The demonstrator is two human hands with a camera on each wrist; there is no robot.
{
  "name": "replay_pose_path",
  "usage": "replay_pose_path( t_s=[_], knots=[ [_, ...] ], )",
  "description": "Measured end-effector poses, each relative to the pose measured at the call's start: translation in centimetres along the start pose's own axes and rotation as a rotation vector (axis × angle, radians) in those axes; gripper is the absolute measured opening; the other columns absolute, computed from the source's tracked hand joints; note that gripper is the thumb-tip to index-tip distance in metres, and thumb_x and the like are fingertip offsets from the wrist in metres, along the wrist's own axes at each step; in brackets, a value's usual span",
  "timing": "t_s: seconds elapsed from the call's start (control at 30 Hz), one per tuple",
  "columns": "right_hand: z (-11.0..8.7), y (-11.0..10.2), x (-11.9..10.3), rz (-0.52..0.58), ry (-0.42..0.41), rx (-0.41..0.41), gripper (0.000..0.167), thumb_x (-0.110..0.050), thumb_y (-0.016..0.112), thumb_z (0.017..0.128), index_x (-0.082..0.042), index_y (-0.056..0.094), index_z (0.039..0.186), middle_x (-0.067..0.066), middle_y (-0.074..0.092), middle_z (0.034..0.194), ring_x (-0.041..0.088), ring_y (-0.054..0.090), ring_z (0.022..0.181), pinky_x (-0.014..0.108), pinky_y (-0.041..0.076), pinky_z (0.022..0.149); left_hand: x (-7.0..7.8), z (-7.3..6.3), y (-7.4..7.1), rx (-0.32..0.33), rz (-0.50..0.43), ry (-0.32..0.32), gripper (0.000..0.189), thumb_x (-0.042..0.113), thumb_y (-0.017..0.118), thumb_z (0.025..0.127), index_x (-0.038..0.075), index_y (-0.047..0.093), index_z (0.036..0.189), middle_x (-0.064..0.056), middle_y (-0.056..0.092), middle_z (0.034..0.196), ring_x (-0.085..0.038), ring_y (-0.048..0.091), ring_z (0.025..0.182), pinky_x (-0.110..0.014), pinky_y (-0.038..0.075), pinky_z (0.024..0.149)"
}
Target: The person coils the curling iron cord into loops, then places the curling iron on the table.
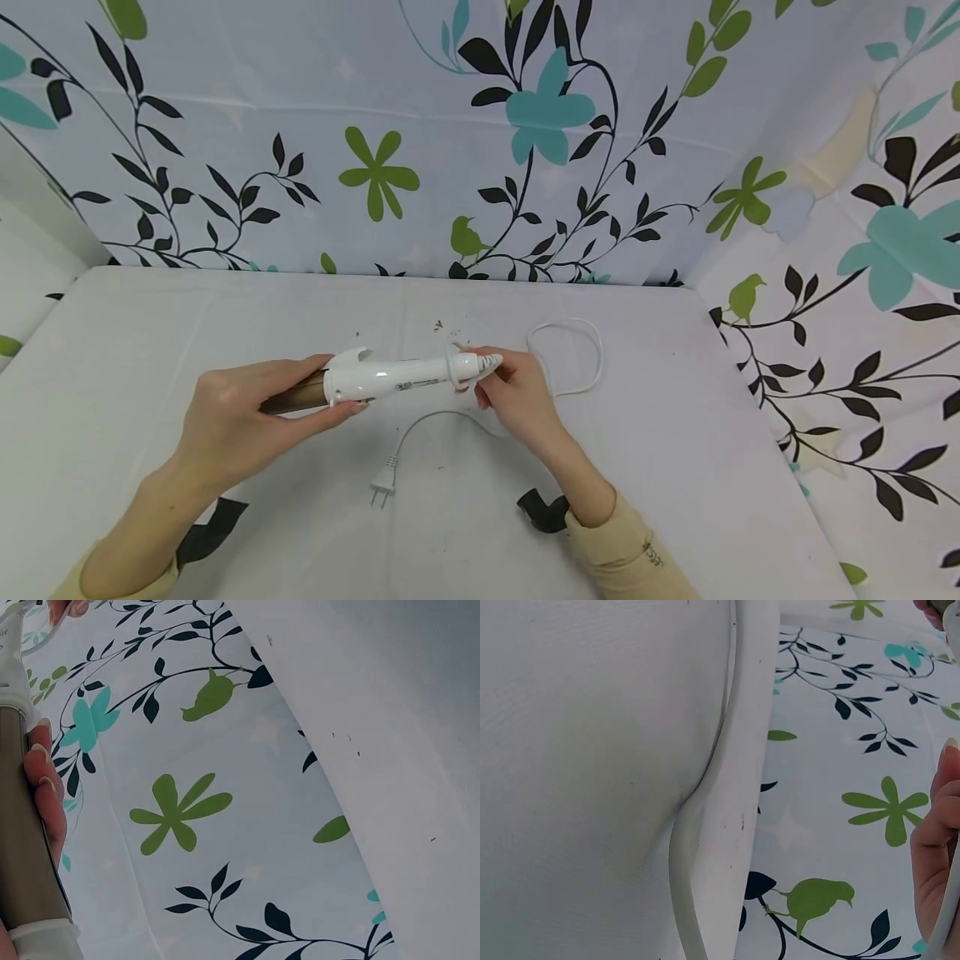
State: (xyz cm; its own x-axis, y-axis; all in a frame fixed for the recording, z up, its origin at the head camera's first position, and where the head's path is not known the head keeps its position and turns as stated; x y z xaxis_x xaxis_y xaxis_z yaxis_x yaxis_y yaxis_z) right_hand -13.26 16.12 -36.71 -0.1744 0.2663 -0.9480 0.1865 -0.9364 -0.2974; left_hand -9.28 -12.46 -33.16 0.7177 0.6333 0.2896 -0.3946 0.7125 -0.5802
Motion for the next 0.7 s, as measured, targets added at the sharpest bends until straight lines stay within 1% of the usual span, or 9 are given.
replay_pose_path(
  t_s=[0.03,0.1,0.2,0.27,0.4,0.43,0.5,0.63,0.7],
  knots=[
    [-0.04,0.07,-0.02,-0.003,-0.015,-0.019,0.02,-0.005,0.053,0.1,0.002,0.072,0.099,0.008,0.064,0.069,0.012,0.045,0.054,0.022,0.036,0.052,0.0,-0.01,0.04,0.003,0.0,-0.01,0.055,0.058,0.072,0.084,0.005,0.079,0.096,-0.006,0.077,0.082,-0.014,0.072,0.063,-0.025,0.053,0.052],
    [-0.16,0.22,-0.07,-0.009,-0.042,-0.053,0.021,-0.004,0.051,0.101,-0.001,0.07,0.095,0.004,0.064,0.069,0.011,0.045,0.055,0.022,0.035,0.053,-0.02,-0.03,0.1,0.005,0.003,-0.03,0.051,0.055,0.076,0.082,0.005,0.079,0.096,-0.005,0.077,0.081,-0.013,0.071,0.061,-0.023,0.051,0.051],
    [-0.28,0.4,-0.12,-0.031,-0.065,-0.089,0.023,-0.008,0.051,0.102,-0.003,0.07,0.091,0.013,0.063,0.072,0.012,0.045,0.055,0.022,0.035,0.052,-0.03,-0.07,0.1,0.002,0.026,-0.051,0.05,0.053,0.079,0.08,0.005,0.079,0.097,-0.005,0.076,0.08,-0.012,0.069,0.058,-0.02,0.047,0.049],
    [-0.28,0.49,0.0,-0.045,-0.073,-0.106,0.023,-0.01,0.051,0.103,-0.004,0.071,0.093,0.015,0.063,0.074,0.012,0.046,0.055,0.022,0.036,0.052,-0.01,-0.12,0.03,-0.002,0.051,-0.063,0.048,0.049,0.083,0.077,0.005,0.079,0.097,-0.005,0.076,0.078,-0.011,0.067,0.056,-0.019,0.045,0.048],
    [-0.26,0.6,0.22,-0.058,-0.075,-0.128,0.025,-0.012,0.051,0.104,-0.005,0.07,0.089,0.01,0.061,0.069,0.013,0.045,0.052,0.023,0.036,0.05,0.02,-0.22,-0.09,-0.024,0.102,-0.087,0.048,0.045,0.087,0.072,0.005,0.078,0.098,-0.005,0.076,0.078,-0.011,0.065,0.054,-0.019,0.042,0.046],
    [-0.26,0.62,0.25,-0.058,-0.073,-0.134,0.026,-0.013,0.051,0.104,-0.006,0.069,0.087,0.009,0.06,0.067,0.013,0.045,0.051,0.023,0.036,0.05,0.0,-0.25,-0.11,-0.03,0.113,-0.094,0.048,0.046,0.086,0.073,0.005,0.078,0.098,-0.005,0.076,0.077,-0.011,0.065,0.054,-0.02,0.041,0.046],
    [-0.28,0.67,0.27,-0.053,-0.073,-0.156,0.028,-0.014,0.051,0.104,-0.007,0.069,0.084,0.008,0.058,0.064,0.013,0.044,0.049,0.023,0.035,0.049,-0.08,-0.28,-0.11,-0.036,0.139,-0.11,0.053,0.054,0.079,0.079,0.005,0.078,0.098,-0.006,0.075,0.077,-0.012,0.065,0.053,-0.02,0.04,0.045],
    [-0.42,0.83,0.16,-0.048,-0.113,-0.225,0.028,-0.015,0.053,0.104,-0.009,0.069,0.082,0.008,0.053,0.06,0.012,0.041,0.047,0.024,0.032,0.045,-0.39,-0.29,-0.03,-0.04,0.188,-0.152,0.072,0.072,0.053,0.088,0.005,0.078,0.099,-0.006,0.074,0.072,-0.01,0.057,0.047,-0.021,0.035,0.042],
    [-0.48,0.96,0.19,-0.067,-0.149,-0.256,0.027,-0.015,0.054,0.103,-0.01,0.069,0.081,0.007,0.053,0.06,0.011,0.041,0.047,0.024,0.031,0.044,-0.58,-0.34,0.03,-0.053,0.203,-0.171,0.069,0.071,0.058,0.087,0.006,0.079,0.098,-0.003,0.072,0.068,-0.006,0.051,0.045,-0.02,0.032,0.041]
  ],
)
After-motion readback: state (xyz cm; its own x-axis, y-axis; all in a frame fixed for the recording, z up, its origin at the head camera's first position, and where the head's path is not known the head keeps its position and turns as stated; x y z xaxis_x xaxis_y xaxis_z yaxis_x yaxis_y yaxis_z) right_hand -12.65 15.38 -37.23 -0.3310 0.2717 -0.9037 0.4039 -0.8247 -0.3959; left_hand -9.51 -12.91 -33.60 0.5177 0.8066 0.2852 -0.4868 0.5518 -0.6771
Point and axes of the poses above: each hand's wrist, its own z-axis towards the middle knuckle, its own y-axis out of the palm, x = y × z, the point moved 1 cm from there along z, towards the middle knuckle
